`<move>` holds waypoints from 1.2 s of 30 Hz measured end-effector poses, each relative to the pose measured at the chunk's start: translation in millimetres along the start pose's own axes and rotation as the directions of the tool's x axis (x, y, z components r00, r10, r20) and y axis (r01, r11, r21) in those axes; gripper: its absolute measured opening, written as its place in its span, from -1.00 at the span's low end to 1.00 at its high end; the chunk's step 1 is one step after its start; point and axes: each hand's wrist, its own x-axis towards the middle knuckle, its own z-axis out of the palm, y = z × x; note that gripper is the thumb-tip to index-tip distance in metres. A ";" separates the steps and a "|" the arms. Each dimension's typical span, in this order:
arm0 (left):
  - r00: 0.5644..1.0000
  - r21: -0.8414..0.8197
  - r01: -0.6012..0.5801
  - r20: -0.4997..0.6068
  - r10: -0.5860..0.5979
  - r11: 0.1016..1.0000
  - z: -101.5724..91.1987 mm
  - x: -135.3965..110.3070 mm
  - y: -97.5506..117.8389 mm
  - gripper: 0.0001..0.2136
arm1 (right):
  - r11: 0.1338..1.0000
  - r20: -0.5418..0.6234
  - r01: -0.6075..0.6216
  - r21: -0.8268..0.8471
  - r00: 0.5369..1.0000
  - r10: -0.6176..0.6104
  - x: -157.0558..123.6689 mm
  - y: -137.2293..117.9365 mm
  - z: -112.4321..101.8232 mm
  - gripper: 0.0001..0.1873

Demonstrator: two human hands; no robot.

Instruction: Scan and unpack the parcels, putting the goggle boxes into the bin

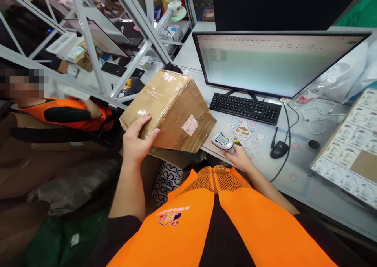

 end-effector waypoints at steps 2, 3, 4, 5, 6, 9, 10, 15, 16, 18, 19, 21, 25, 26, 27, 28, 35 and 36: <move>1.000 -0.004 0.009 -0.006 -0.009 1.000 0.2 -0.6 -1.7 -0.51 | 1.000 -0.016 0.007 0.002 1.000 -0.007 0.7 -1.2 0.3 -0.55; 1.000 -0.003 0.013 -0.009 -0.013 1.000 0.4 -0.8 -2.5 -0.52 | 1.000 -0.019 0.007 0.003 1.000 -0.007 1.0 -1.5 0.3 -0.55; 1.000 -0.004 0.013 -0.013 -0.013 1.000 0.6 -0.8 -3.2 -0.53 | 1.000 -0.018 0.006 0.003 1.000 -0.006 1.3 -1.4 0.1 -0.56; 1.000 -0.007 0.008 -0.018 -0.008 1.000 0.8 -0.7 -3.7 -0.53 | 1.000 -0.013 0.004 0.000 1.000 -0.004 1.4 -0.8 -0.2 -0.57; 1.000 -0.011 0.000 -0.026 0.000 1.000 1.0 -0.5 -3.9 -0.53 | 1.000 -0.004 0.001 -0.005 1.000 -0.001 1.5 0.4 -0.4 -0.58; 0.999 -0.011 -0.019 -0.035 0.019 1.000 1.1 0.0 -3.2 -0.55 | 1.000 -0.006 -0.009 -0.025 1.000 0.009 1.4 8.5 -1.0 -0.56; 0.999 -0.007 -0.020 -0.035 0.019 1.000 1.0 0.0 -2.9 -0.55 | 0.999 -0.010 -0.014 -0.034 1.000 0.014 1.8 12.8 -1.4 -0.54; 0.999 0.000 -0.008 -0.034 0.008 1.000 0.3 -1.2 -4.8 -0.55 | 0.961 -0.118 -0.179 -0.211 0.980 0.157 12.0 47.5 -11.4 -0.46; 0.999 0.000 -0.006 -0.034 0.006 1.000 0.3 -1.5 -5.4 -0.55 | 0.934 -0.186 -0.246 -0.259 0.962 0.202 15.2 57.3 -14.9 -0.43; 0.999 0.002 -0.006 -0.032 0.006 1.000 0.7 -2.2 -5.8 -0.55 | 0.870 -0.343 -0.368 -0.328 0.904 0.254 20.7 79.2 -21.6 -0.34; 0.999 0.001 -0.010 -0.032 0.010 1.000 1.0 -2.5 -5.6 -0.55 | 0.840 -0.418 -0.416 -0.349 0.871 0.258 22.4 90.9 -24.3 -0.30; 0.999 -0.002 -0.027 -0.037 0.027 1.000 1.7 -3.1 -4.4 -0.55 | 0.786 -0.532 -0.492 -0.374 0.808 0.253 22.8 113.7 -27.4 -0.23; 0.997 -0.009 -0.060 -0.050 0.060 0.998 3.3 -4.8 -1.4 -0.56 | 0.701 -0.609 -0.592 -0.397 0.741 0.281 16.2 144.1 -27.6 -0.15; 0.997 -0.008 -0.065 -0.053 0.064 0.998 3.8 -5.4 -0.7 -0.56 | 0.691 -0.605 -0.599 -0.404 0.742 0.290 15.6 146.5 -28.4 -0.16; 0.996 -0.008 -0.070 -0.057 0.070 0.997 4.4 -6.0 -0.1 -0.56 | 0.686 -0.602 -0.602 -0.408 0.742 0.294 16.4 146.7 -30.4 -0.17; 0.995 -0.007 -0.076 -0.060 0.076 0.997 4.9 -6.7 0.6 -0.56 | 0.685 -0.607 -0.603 -0.409 0.740 0.289 19.2 144.9 -33.9 -0.19; 0.993 -0.011 -0.105 -0.057 0.104 0.994 9.3 -6.7 3.9 -0.54 | 0.676 -0.644 -0.551 -0.489 0.751 0.146 93.0 114.4 -92.9 -0.33; 0.993 -0.012 -0.106 -0.059 0.105 0.994 9.7 -6.4 4.4 -0.54 | 0.650 -0.607 -0.556 -0.518 0.774 0.179 105.4 112.5 -100.5 -0.34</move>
